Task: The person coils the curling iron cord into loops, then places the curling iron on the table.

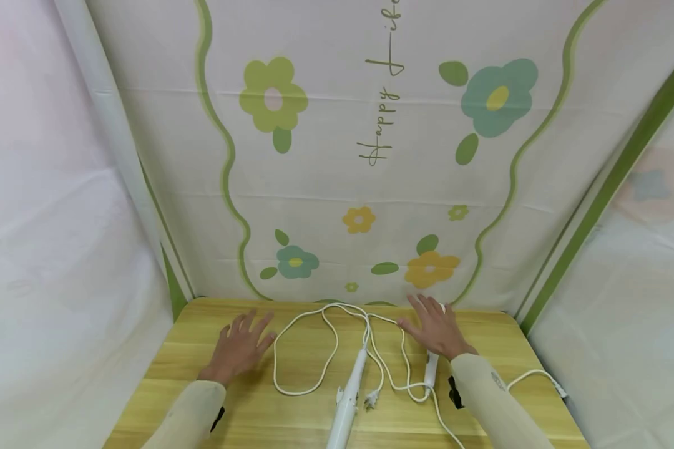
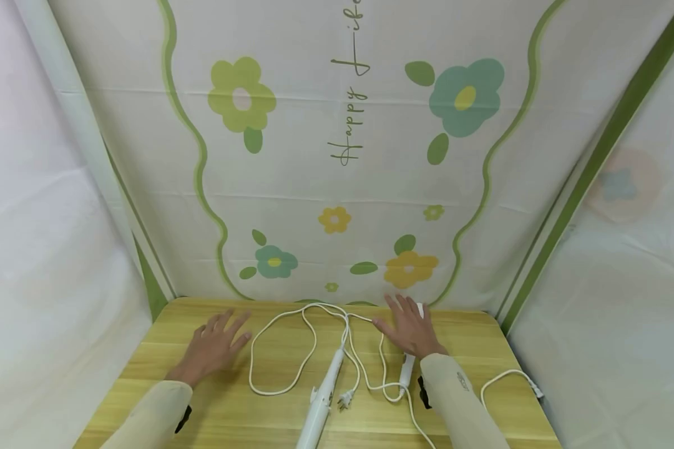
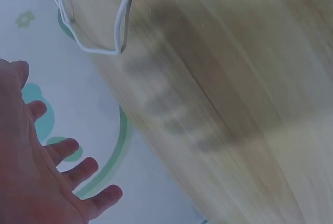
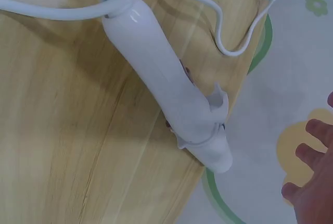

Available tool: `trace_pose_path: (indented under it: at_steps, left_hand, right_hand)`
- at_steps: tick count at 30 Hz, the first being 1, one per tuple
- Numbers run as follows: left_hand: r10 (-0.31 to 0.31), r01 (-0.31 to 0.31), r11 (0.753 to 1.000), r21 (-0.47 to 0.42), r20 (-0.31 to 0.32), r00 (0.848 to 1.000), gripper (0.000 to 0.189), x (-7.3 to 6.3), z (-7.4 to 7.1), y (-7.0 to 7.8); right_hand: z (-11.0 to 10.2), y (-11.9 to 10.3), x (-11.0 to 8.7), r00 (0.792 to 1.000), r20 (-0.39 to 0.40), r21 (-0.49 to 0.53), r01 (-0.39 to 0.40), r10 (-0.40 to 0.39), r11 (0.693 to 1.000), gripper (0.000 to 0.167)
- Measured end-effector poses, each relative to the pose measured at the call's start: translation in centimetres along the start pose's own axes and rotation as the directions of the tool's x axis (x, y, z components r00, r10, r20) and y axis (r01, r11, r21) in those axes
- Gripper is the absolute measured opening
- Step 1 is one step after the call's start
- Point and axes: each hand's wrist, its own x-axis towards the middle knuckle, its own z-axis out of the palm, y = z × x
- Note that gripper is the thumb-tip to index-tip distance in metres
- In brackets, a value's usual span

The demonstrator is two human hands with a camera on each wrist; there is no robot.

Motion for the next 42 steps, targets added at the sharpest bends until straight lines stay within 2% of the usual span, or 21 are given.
trace_pose_path:
  at_steps: [4, 8, 15, 22, 27, 34, 37, 42]
  left_hand:
    - [-0.023, 0.023, 1.0, 0.016, 0.03, 0.999, 0.059, -0.5, 0.2, 0.9]
    - [-0.021, 0.02, 1.0, 0.022, 0.021, 1.0, 0.058, -0.9, 0.4, 1.8]
    - [-0.037, 0.037, 0.999, -0.014, 0.033, 0.999, 0.061, -1.8, 0.7, 3.0]
    - [-0.062, 0.065, 0.997, -0.039, 0.062, 0.996, 0.063, -2.6, 1.2, 3.8]
    - [-0.06, 0.062, 0.998, -0.033, 0.065, 0.996, 0.061, -3.3, 1.8, 4.4]
    - [-0.059, 0.063, 0.996, -0.055, 0.077, 0.995, 0.061, -4.9, 2.8, 5.7]
    - [-0.05, 0.056, 0.995, -0.077, 0.08, 0.996, 0.062, -5.5, 3.3, 6.2]
    - [-0.013, 0.017, 0.996, -0.09, 0.049, 0.999, 0.063, -6.4, 4.1, 7.2]
  right_hand:
    - [0.4, -0.1, -0.2, 1.0, 0.008, 0.016, 0.011, -0.011, 1.0, 0.081]
    - [0.7, -0.3, -0.4, 1.0, -0.003, 0.035, 0.019, -0.019, 0.999, 0.08]
    - [1.3, -0.9, -0.4, 0.998, -0.032, 0.058, 0.064, -0.062, 0.996, 0.078]
    - [2.0, -1.3, -0.4, 0.998, -0.021, 0.09, 0.065, -0.064, 0.994, 0.078]
    - [2.3, -1.5, -0.5, 0.998, -0.005, 0.091, 0.066, -0.065, 0.994, 0.079]
    - [2.8, -2.0, -0.5, 0.997, 0.014, 0.091, 0.069, -0.07, 0.994, 0.082]
    - [3.0, -2.1, -0.4, 0.996, 0.004, 0.08, 0.083, -0.084, 0.993, 0.082]
    - [3.1, -2.4, -0.3, 0.993, -0.024, 0.071, 0.115, -0.114, 0.991, 0.079]
